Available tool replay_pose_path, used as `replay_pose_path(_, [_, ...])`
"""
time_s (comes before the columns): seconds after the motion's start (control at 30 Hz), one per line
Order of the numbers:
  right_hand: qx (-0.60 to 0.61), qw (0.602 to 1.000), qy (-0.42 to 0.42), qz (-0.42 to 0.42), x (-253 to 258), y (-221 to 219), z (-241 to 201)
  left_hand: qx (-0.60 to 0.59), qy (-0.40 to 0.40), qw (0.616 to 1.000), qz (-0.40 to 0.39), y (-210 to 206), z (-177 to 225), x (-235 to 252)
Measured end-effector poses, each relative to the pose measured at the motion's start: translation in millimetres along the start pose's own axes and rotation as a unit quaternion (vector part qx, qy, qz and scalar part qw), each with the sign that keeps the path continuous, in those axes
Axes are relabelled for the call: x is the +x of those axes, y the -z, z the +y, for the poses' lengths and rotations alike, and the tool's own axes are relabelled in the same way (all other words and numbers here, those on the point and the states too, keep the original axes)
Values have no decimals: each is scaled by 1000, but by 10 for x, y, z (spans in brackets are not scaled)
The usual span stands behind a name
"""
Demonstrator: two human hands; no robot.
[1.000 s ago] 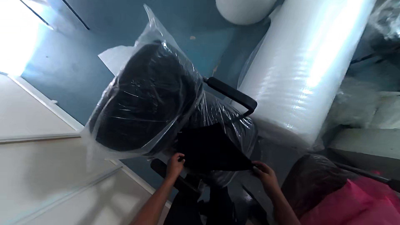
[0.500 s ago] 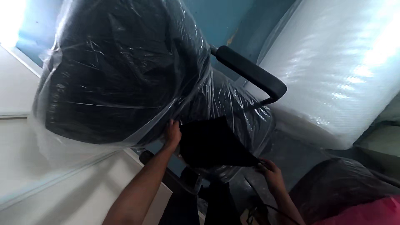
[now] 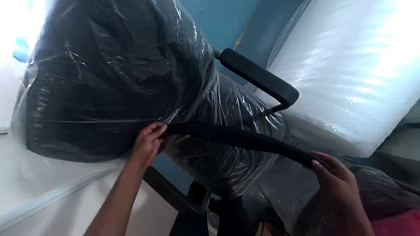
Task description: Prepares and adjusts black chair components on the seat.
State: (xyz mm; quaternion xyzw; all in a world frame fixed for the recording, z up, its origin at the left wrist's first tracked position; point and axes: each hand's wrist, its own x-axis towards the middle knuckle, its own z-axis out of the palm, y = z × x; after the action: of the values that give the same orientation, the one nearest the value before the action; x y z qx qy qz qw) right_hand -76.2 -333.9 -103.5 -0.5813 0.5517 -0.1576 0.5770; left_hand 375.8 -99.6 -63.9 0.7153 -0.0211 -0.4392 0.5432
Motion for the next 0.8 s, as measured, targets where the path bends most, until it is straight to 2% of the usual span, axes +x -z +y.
replay_pose_path(0.07, [-10, 999, 33, 7, -20, 105, -118, -30, -35, 999, -11, 95, 64, -91])
replay_pose_path(0.13, [-11, 999, 41, 7, -63, 153, -119, -8, -38, 999, -9, 172, 1, -150])
replay_pose_path(0.27, [-30, 1000, -4, 3, -113, 3, 237, 187, 65, 980, -1, 194, -464, -50])
replay_pose_path(0.33, [-57, 998, -39, -4, -125, -113, 573, 288, 115, 950, -31, 161, -787, 83])
replay_pose_path(0.47, [-129, 987, -100, -8, -160, -279, 1142, 474, 201, 851, -100, 21, -1148, 245])
replay_pose_path(0.67, [-148, 981, -128, 2, -210, -286, 1347, 526, 222, 814, -105, 3, -1241, 299])
replay_pose_path(0.8, [-288, 950, -115, -21, -81, -328, 1105, 541, 170, 820, -75, -68, -1189, 323])
